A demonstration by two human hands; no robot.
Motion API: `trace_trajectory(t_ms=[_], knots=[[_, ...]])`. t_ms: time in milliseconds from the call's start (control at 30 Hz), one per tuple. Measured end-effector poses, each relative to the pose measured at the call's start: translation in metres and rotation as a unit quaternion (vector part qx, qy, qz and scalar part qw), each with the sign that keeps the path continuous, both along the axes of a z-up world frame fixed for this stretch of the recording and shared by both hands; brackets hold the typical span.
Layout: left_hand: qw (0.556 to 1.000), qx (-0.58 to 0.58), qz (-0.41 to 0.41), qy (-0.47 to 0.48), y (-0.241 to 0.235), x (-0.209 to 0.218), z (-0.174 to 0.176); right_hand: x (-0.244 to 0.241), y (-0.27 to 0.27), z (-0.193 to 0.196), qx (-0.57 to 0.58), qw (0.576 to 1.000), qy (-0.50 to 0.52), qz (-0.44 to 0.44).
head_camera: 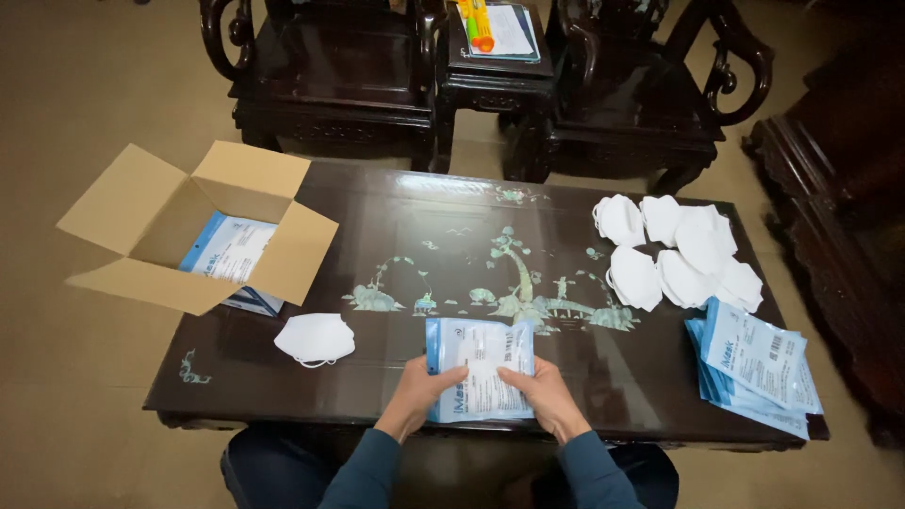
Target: Folding face masks and inserting them into individual plastic packaging sleeves
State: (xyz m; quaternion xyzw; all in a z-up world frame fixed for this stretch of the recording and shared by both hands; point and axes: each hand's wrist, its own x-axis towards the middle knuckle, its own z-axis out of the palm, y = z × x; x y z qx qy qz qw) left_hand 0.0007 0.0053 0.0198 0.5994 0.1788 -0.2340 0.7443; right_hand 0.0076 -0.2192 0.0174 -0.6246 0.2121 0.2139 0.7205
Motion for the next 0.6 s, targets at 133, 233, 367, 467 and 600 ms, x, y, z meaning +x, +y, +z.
trace_trajectory(t_ms=[133,233,367,467,600], knots=[[0.999,-0.033,0.021,-0.007,-0.002,-0.001,0.001,-0.004,0.007,0.007,-0.158,0.985,-0.071,-0.012],[0.994,-0.040,0.097,0.025,-0.004,0.003,0.003,-0.019,0.002,0.024,-0.309,0.903,-0.257,0.152],[0.991,-0.075,0.110,0.028,-0.016,0.005,0.009,-0.017,-0.006,-0.015,-0.513,0.602,-0.543,0.283],[0.968,-0.210,0.132,0.016,-0.021,0.009,0.006,-0.013,-0.007,-0.033,-0.351,0.739,-0.564,0.111],[0.989,0.042,0.047,-0.132,-0.008,0.012,0.024,-0.015,0.012,0.014,-0.092,0.984,-0.138,-0.058]])
